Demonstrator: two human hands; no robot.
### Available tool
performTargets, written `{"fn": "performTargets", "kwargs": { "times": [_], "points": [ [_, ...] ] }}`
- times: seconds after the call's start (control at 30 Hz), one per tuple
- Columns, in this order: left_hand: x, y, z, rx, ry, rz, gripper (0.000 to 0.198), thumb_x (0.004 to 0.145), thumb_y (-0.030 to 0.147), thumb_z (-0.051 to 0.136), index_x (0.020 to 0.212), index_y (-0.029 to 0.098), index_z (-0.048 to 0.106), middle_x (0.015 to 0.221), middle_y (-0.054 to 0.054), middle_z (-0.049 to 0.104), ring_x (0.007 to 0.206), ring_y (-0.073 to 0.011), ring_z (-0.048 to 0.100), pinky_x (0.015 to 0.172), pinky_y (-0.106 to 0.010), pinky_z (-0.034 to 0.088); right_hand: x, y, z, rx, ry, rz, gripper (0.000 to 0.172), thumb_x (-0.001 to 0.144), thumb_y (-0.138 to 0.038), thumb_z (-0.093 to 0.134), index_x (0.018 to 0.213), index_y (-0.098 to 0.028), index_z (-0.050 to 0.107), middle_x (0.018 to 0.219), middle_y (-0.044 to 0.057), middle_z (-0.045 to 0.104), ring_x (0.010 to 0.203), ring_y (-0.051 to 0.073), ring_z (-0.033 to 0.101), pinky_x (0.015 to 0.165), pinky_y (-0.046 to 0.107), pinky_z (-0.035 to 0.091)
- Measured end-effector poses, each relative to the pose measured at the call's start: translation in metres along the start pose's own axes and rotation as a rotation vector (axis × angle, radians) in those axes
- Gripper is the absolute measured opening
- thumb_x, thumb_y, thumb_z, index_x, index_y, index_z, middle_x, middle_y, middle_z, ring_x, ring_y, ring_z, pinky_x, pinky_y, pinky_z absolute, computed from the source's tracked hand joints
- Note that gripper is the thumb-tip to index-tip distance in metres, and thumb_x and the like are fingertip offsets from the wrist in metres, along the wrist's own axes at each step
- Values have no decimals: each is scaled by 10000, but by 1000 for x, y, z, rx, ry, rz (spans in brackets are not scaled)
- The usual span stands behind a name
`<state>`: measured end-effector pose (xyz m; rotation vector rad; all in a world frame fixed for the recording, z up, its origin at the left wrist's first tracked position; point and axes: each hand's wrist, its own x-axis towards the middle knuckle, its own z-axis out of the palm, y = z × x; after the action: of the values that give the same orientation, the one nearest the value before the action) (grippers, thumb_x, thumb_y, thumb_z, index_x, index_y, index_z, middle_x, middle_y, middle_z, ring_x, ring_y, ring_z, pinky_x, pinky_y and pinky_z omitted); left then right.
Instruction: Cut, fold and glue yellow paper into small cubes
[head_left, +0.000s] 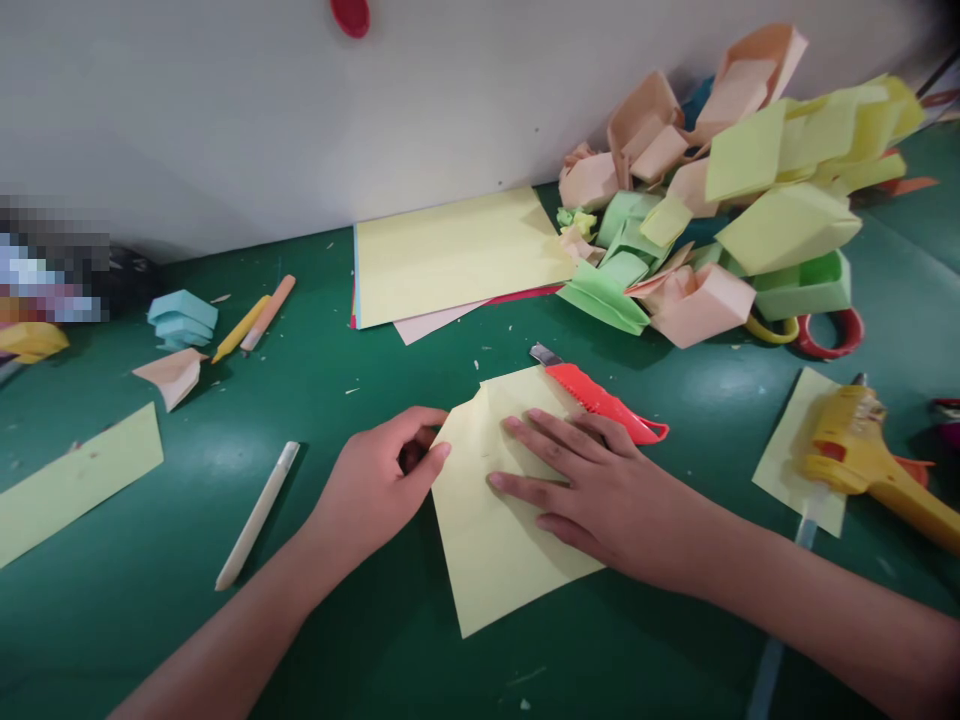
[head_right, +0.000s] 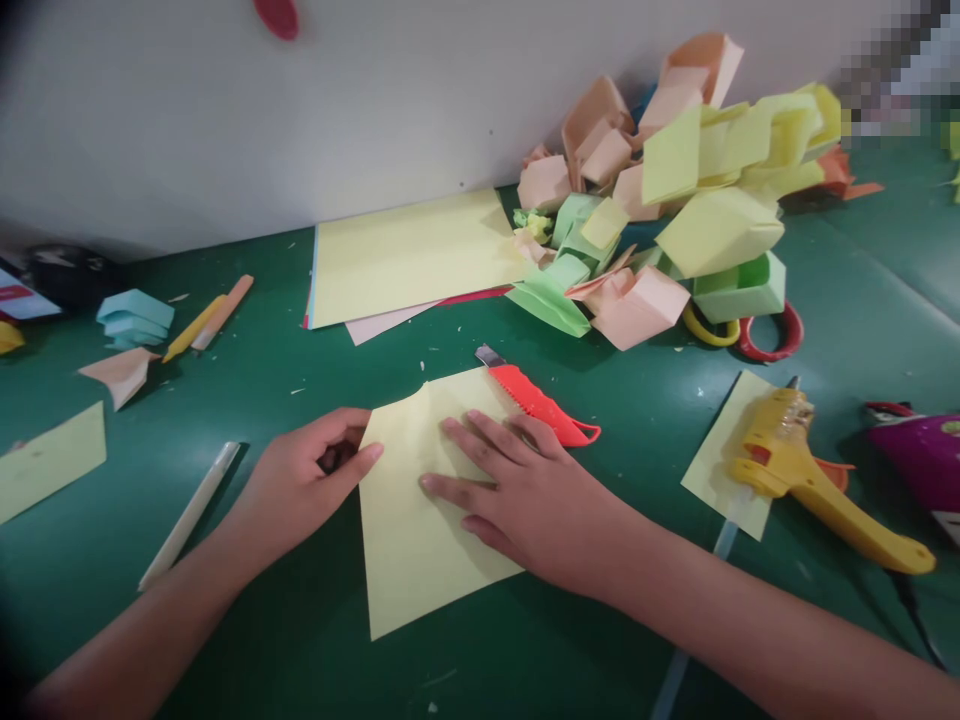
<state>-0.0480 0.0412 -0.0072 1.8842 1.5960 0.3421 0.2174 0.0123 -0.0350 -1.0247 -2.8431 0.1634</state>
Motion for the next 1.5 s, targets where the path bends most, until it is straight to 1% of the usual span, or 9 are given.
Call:
{"fn": "performTargets", "kwargs": {
  "times": [0.17, 0.3, 0.4, 0.53, 0.67, 0.87, 1.1, 1.27, 1.5],
  "points": [
    [4, -3, -6, -28, -57, -23, 235, 931, 435, 578, 1054, 260, 676, 877, 15, 752, 721, -179, 676, 602, -266, 484, 0, 0, 0, -7, 11, -7, 473, 1031, -329, 463, 1502, -362, 440, 1648, 121, 304, 1489, 361, 336, 1055, 589, 400],
    [7, -8, -10, -178, -128, -21, 270, 922, 464, 591, 1059, 248, 678, 991, -20, 767, 845, -220, 721, 701, -306, 550, 0, 0, 0, -17, 17, -10, 487, 1023, -321, 483, 1506, -363, 437, 1641, 122, 318, 1481, 358, 351, 1063, 584, 394],
    [9, -11, -11, -218, -146, -24, 289, 917, 470, 593, 1061, 239, 688, 992, -37, 770, 841, -232, 728, 725, -333, 574, 0, 0, 0, -28, 33, -14, 494, 1013, -318, 505, 1502, -358, 446, 1628, 127, 346, 1465, 360, 380, 1061, 579, 391],
    [9, -8, -9, -173, -96, -29, 258, 929, 441, 566, 1040, 251, 702, 901, -13, 772, 761, -212, 722, 648, -303, 551, 1, -1, -2, -28, 32, -13, 482, 1016, -335, 504, 1495, -353, 458, 1615, 130, 373, 1458, 360, 392, 1061, 565, 385],
    [9, 2, -5, -33, -37, -30, 287, 901, 470, 586, 1024, 250, 722, 792, 2, 761, 646, -191, 689, 536, -267, 476, 1, -1, -1, -22, 20, -10, 500, 1019, -352, 502, 1511, -384, 422, 1639, 119, 328, 1469, 361, 371, 1063, 567, 374],
    [11, 9, 0, 124, -10, -69, 305, 872, 457, 608, 1089, 271, 714, 678, 34, 725, 560, -179, 644, 482, -269, 410, 0, -1, -1, -17, 11, -12, 492, 1027, -328, 481, 1513, -384, 422, 1646, 130, 305, 1469, 378, 367, 1051, 584, 382],
    [8, 5, 3, 36, -3, -108, 235, 879, 422, 609, 1027, 260, 694, 861, 3, 787, 699, -216, 726, 562, -291, 488, 0, 0, 1, -15, 2, -11, 501, 1032, -321, 472, 1523, -391, 404, 1649, 129, 298, 1481, 381, 342, 1057, 594, 378],
    [6, 3, 5, -1, 26, -99, 260, 891, 404, 600, 1091, 257, 676, 951, -14, 793, 775, -233, 745, 599, -303, 518, 0, 0, 0, -22, 22, -10, 510, 1018, -310, 502, 1516, -382, 421, 1638, 123, 324, 1462, 371, 378, 1052, 574, 380],
    [2, 2, 10, -92, 90, -67, 308, 895, 388, 602, 1175, 262, 629, 880, -9, 764, 773, -217, 724, 622, -299, 524, 0, -1, 0, -21, 21, -3, 523, 1010, -336, 523, 1519, -385, 414, 1653, 102, 298, 1464, 360, 375, 1074, 555, 343]
  ]
}}
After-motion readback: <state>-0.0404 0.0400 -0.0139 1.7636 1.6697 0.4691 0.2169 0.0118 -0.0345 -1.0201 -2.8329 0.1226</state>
